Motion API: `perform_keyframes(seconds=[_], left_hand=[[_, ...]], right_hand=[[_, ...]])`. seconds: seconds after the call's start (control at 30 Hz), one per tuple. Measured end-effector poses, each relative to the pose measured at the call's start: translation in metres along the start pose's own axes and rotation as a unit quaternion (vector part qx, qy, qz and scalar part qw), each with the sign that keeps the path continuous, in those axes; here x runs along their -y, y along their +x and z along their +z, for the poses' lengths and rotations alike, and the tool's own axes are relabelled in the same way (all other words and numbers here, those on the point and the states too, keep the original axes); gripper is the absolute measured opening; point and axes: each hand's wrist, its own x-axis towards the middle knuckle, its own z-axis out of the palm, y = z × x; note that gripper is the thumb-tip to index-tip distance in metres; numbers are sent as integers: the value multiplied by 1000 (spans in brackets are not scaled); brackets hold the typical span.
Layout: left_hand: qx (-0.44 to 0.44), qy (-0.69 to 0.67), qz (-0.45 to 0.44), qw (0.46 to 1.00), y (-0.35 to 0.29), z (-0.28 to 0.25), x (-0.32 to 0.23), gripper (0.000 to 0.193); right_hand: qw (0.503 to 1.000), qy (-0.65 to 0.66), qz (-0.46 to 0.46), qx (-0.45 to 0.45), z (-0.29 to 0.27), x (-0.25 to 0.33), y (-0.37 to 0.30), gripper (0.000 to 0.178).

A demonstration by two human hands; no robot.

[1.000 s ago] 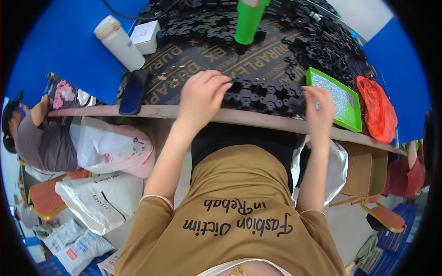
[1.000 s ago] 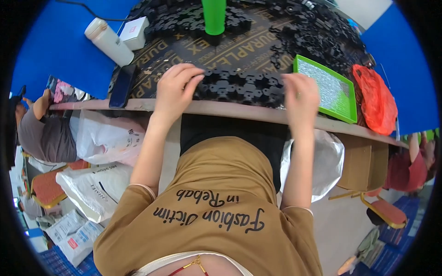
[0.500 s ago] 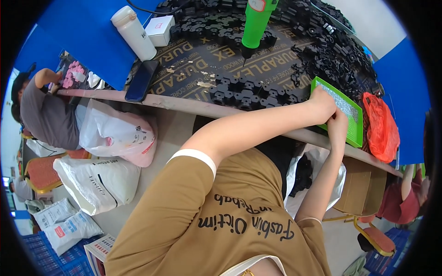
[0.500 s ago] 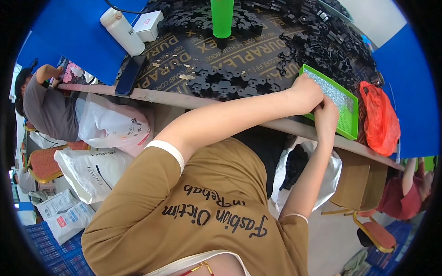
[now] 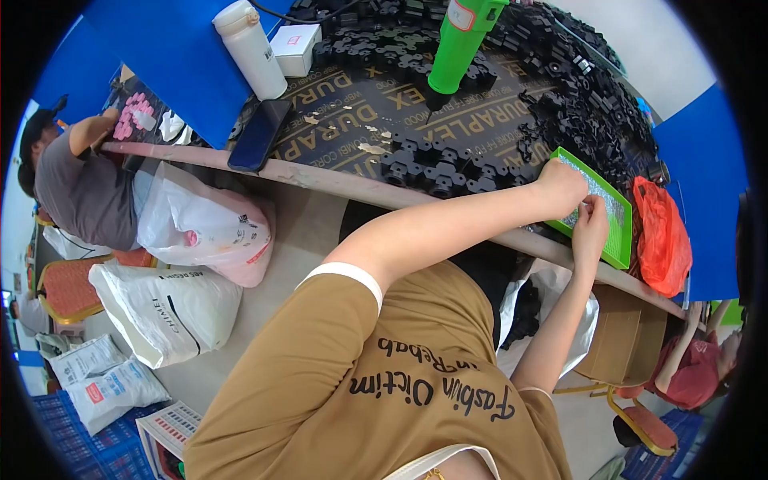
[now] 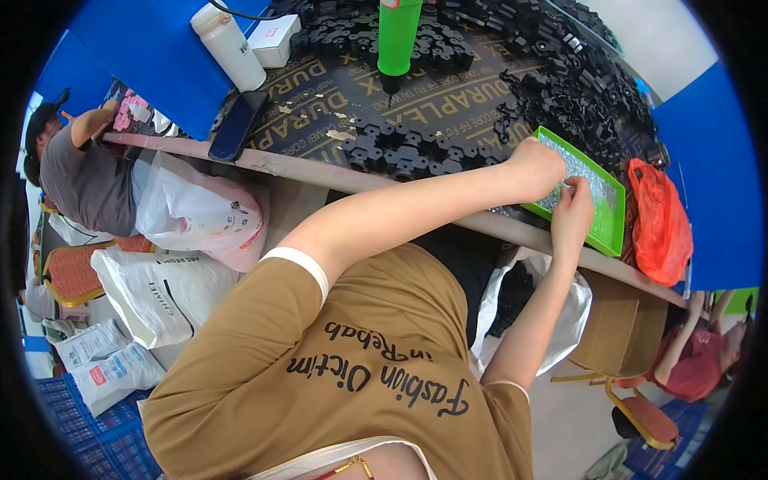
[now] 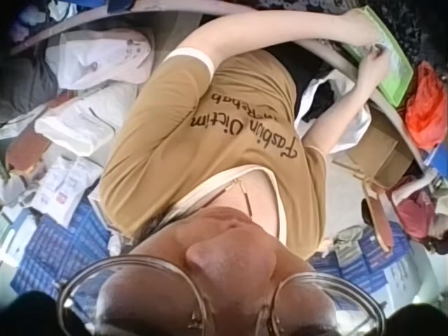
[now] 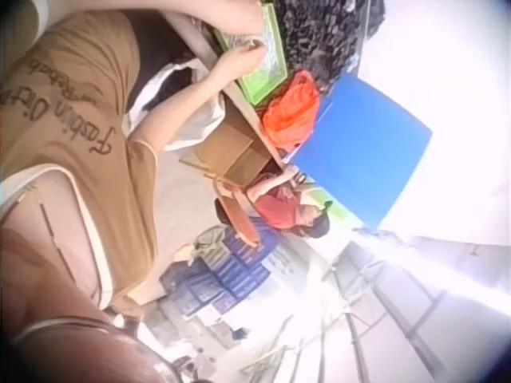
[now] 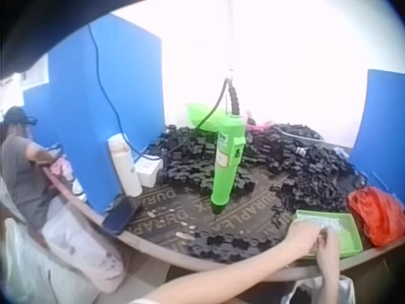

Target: The recorder is assembling black plastic components and using an electric screwdriver to secure them with small screws.

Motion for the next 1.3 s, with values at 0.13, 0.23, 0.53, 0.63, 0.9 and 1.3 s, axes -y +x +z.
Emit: perform_keyframes(seconds=[0.13, 0.23, 0.53, 0.63, 0.9, 1.3], left_hand=[[-19, -16, -5, 1000, -5, -4, 1, 10], [-45, -69, 4, 997, -21, -20, 4, 11], [-231, -181, -186, 938, -180, -133, 96, 7], [-223, -158, -250, 929, -203, -137, 127, 8], [-217, -166, -247, 930, -214, -122, 142, 8], [-189, 10, -110, 976, -222, -124, 145, 11]], right_hand=[[998, 64, 0, -2, 4, -2, -1, 8], [996, 88, 10, 15, 3, -9, 0, 12], [994, 111, 14, -15, 0, -13, -1, 18], [990, 139, 26, 1, 2, -22, 1, 18], [973, 231, 9, -28, -1, -3, 1, 15], [942, 271, -180, 77, 49, 182, -14, 21]])
